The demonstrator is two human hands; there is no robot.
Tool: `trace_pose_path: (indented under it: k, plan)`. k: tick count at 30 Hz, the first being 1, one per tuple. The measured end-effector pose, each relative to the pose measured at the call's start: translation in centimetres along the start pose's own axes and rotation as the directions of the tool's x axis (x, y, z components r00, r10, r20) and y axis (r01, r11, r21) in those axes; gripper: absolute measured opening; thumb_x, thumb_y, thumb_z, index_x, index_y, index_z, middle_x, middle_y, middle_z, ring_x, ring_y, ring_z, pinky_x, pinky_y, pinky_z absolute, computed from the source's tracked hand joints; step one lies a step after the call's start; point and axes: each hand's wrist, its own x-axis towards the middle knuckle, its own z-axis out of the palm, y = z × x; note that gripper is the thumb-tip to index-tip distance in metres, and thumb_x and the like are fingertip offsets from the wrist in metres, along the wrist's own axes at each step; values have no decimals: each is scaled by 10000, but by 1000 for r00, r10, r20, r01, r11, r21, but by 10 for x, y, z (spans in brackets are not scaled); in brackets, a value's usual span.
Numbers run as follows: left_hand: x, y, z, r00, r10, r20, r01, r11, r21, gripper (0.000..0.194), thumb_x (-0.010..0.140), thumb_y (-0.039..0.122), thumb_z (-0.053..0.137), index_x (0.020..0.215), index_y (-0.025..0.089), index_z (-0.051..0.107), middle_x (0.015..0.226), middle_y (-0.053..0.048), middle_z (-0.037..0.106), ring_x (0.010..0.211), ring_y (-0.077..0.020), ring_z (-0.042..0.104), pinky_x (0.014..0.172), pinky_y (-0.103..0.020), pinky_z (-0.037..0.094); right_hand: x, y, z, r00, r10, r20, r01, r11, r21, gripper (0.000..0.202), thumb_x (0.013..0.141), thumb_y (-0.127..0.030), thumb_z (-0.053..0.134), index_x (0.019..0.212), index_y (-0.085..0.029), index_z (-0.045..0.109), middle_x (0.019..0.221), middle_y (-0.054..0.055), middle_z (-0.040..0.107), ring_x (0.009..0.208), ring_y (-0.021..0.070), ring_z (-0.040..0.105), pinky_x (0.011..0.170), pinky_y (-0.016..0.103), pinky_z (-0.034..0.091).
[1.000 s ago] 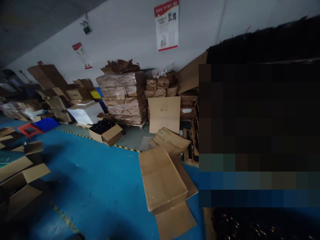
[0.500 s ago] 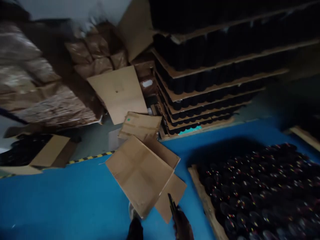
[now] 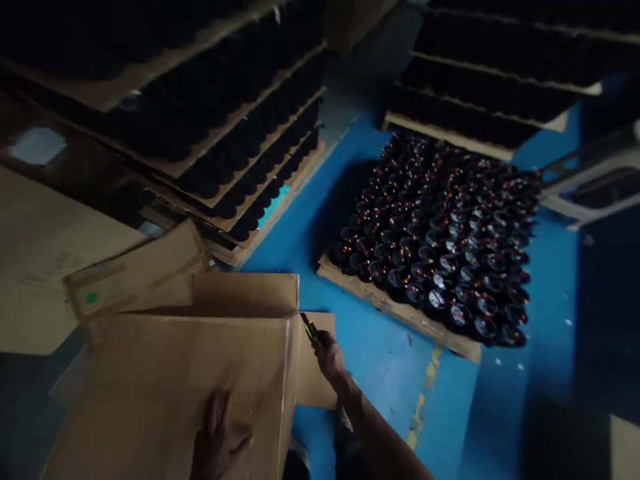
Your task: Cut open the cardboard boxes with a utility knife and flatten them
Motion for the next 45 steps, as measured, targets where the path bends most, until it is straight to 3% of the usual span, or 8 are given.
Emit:
trace_pose_path:
  k: [5,11,15,19,24,29,35,45]
  plan:
    - [8,-10,16,995,103,-11,-100,985,137,887,757,567,601,1461,111,311,1558,-247,257,1413,-406,316,1075,-536,372,-18,28,26,999,14,49,-20,993,115,316,962,-452,562,1089,-166,602,914,21,623,726,149,603,665,325,526]
    - [11,-9,9,988,152,15,-152,963,221,949,775,637,559,1497,121,222,1543,-249,272,1398,-411,340,1043,-542,418,-38,29,55,997,33,72,-51,961,271,367,976,-494,516,1120,-165,590,873,15,625,711,154,612,662,331,527]
    - [15,-7,6,987,153,44,-159,957,244,990,772,642,563,1517,127,163,1527,-265,286,1366,-429,387,970,-542,479,-29,24,53,999,-4,38,-7,955,296,372,962,-503,535,1110,-167,596,913,26,629,760,169,616,715,361,523]
    - [17,-4,2,986,145,77,-160,953,257,1000,786,628,568,1534,163,96,1545,-250,250,1377,-437,365,990,-551,466,-17,15,48,997,-63,45,47,955,291,365,965,-498,530,1109,-170,601,937,30,632,786,174,617,739,370,519]
    - [20,-2,-7,978,161,132,-190,947,258,949,809,615,550,1532,163,133,1559,-238,236,1387,-415,364,996,-534,468,-4,5,47,998,-67,12,62,972,228,362,969,-487,531,1125,-169,602,925,27,634,763,169,616,718,361,523]
    - [21,2,-13,977,161,142,-193,948,255,905,814,614,547,1506,130,221,1556,-241,242,1389,-409,361,1045,-535,431,-16,7,43,999,-28,-42,33,993,112,346,966,-469,544,1141,-176,596,930,30,631,783,174,618,742,376,524]
    - [22,9,-15,977,147,157,-186,945,269,915,825,614,536,1515,133,176,1555,-249,234,1390,-421,349,1029,-553,438,-32,4,50,998,-20,-65,25,997,78,321,980,-434,537,1147,-167,602,971,29,639,836,195,635,768,387,534]
    - [24,8,-21,965,171,200,-226,929,294,949,797,607,579,1507,112,190,1547,-252,226,1385,-432,337,1042,-542,425,-36,17,44,1000,-25,-2,25,999,35,323,971,-424,559,1167,-168,593,1007,46,641,855,191,636,786,403,534]
